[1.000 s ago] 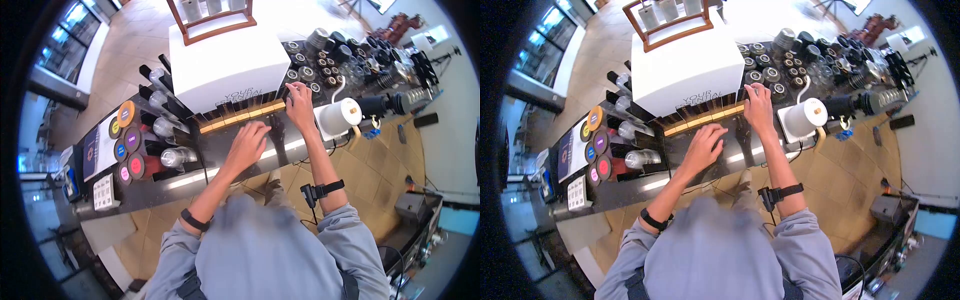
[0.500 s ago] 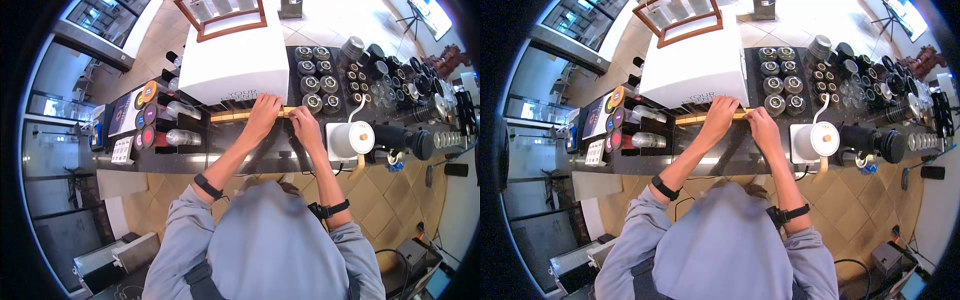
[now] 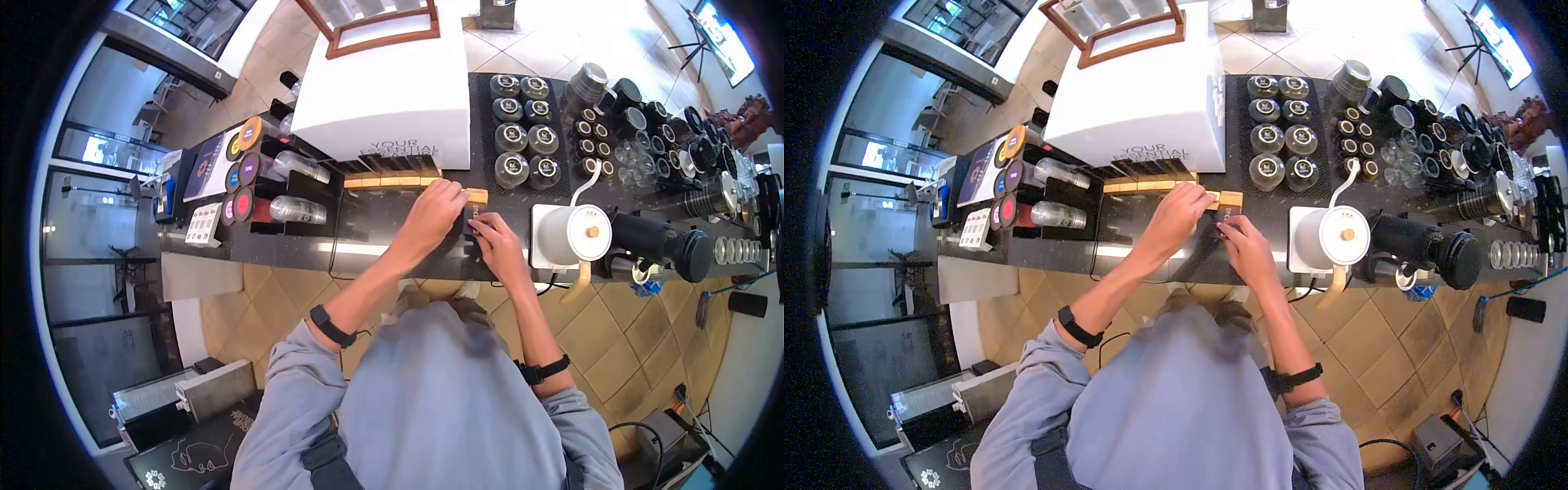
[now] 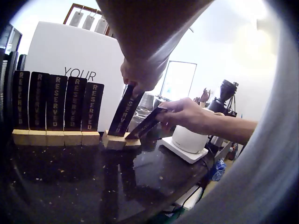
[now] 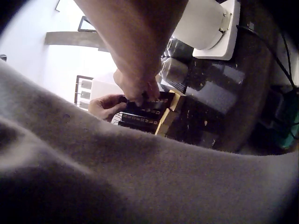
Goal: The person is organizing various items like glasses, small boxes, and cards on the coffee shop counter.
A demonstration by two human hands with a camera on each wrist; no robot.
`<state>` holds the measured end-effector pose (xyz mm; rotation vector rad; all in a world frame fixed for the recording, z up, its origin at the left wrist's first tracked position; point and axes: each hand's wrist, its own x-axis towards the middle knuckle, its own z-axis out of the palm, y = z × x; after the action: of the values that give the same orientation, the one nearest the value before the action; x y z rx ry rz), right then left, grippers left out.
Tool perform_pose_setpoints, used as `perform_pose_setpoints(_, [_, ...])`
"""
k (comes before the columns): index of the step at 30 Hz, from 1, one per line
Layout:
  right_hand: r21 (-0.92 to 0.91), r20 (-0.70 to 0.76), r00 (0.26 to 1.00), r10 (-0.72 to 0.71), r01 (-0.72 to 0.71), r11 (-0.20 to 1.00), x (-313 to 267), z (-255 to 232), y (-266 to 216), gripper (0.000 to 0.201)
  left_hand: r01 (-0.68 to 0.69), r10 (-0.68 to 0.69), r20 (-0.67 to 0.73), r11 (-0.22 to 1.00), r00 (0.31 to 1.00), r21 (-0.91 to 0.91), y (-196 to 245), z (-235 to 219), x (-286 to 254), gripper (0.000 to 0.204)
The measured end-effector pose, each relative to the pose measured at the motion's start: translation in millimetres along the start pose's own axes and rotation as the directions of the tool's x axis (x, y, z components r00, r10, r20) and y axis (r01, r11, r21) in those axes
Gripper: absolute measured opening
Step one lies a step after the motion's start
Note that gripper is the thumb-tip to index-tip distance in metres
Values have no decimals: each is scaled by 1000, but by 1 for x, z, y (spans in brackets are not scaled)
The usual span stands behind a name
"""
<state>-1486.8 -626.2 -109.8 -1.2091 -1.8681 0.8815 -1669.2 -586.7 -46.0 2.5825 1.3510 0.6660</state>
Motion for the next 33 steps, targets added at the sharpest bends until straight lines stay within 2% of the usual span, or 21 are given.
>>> perform_pose_setpoints(1, [-10, 0, 1000, 2, -2, 1000, -5, -1, -3, 24, 13, -13, 3, 1000, 1000, 1, 5, -2, -6, 19])
perform_pose_setpoints(3, [-7, 25, 1000, -9, 9, 1000, -16, -2, -14, 23, 99, -96, 41, 992, 995, -79, 14, -6, -24, 34])
perform_pose_setpoints(6, [65, 9, 1000, 6, -6, 998, -34, 1, -29, 14, 150, -152, -5, 982, 988, -119, 22, -3, -67, 33])
perform_pose_setpoints(8, [94, 75, 991, 111, -117, 989, -52, 1, -45, 10, 205, -207, 4, 966, 978, -158, 29, -12, -104, 32])
perform_pose_setpoints(9, [112, 92, 992, 84, -94, 989, -61, 3, -51, 11, 245, -249, -14, 961, 968, -126, 31, -13, -125, 32])
perform_pose_setpoints(11, [149, 147, 985, 90, -112, 983, -76, 15, -64, 12, 287, -299, -28, 936, 954, -205, 33, -12, -167, 34])
perform_pose_setpoints(13, [203, 285, 921, 268, -331, 922, -88, 30, -73, 14, 374, -392, -38, 899, 919, -230, 37, -27, -209, 35])
perform_pose_setpoints(15, [219, 381, 887, 260, -360, 907, -99, 57, -80, 15, 428, -458, -46, 859, 888, -281, 36, -37, -252, 36])
perform_pose_setpoints(16, [237, 461, 846, 267, -408, 882, -101, 72, -87, 16, 479, -519, -57, 821, 853, -310, 33, -40, -279, 34])
perform_pose_setpoints(17, [227, 473, 845, 249, -390, 892, -102, 88, -98, 16, 525, -577, -67, 780, 814, -340, 30, -42, -306, 32])
perform_pose_setpoints(19, [188, 620, 724, 303, -512, 838, -109, 123, -133, 16, 546, -619, -143, 761, 772, -351, 30, -57, -361, 34])
perform_pose_setpoints(21, [167, 658, 701, 275, -491, 855, -124, 169, -154, 15, 607, -702, -179, 694, 689, -388, 28, -71, -421, 36])
perform_pose_setpoints(23, [152, 700, 696, 161, -366, 918, -138, 221, -185, 15, 631, -739, -187, 657, 647, -413, 26, -89, -485, 37])
perform_pose_setpoints(24, [80, 736, 648, 199, -374, 924, -145, 244, -206, 16, 656, -768, -176, 623, 616, -426, 25, -99, -518, 37])
perform_pose_setpoints(25, [65, 738, 643, 204, -369, 927, -150, 268, -222, 16, 652, -772, -180, 618, 610, -439, 24, -109, -548, 37])
perform_pose_setpoints(27, [100, 786, 614, 73, -243, 965, -158, 316, -252, 17, 690, -827, -216, 554, 518, -466, 23, -128, -606, 34])
perform_pose_setpoints(28, [80, 798, 598, 72, -224, 971, -164, 337, -267, 17, 690, -832, -218, 547, 510, -474, 22, -136, -636, 34])
perform_pose_setpoints(29, [70, 801, 594, 77, -220, 973, -169, 359, -279, 17, 717, -852, -256, 524, 458, -460, 19, -141, -666, 31])
perform_pose_setpoints(30, [80, 783, 621, -14, -78, 994, -173, 381, -288, 17, 741, -864, -293, 503, 410, -445, 14, -147, -693, 28])
perform_pose_setpoints(31, [87, 765, 634, -108, 65, 994, -174, 401, -300, 17, 735, -863, -293, 504, 411, -453, 10, -157, -713, 28])
perform_pose_setpoints(33, [90, 750, 646, -145, 119, 989, -168, 432, -327, 17, 774, -886, -296, 458, 357, -437, -2, -179, -744, 22])
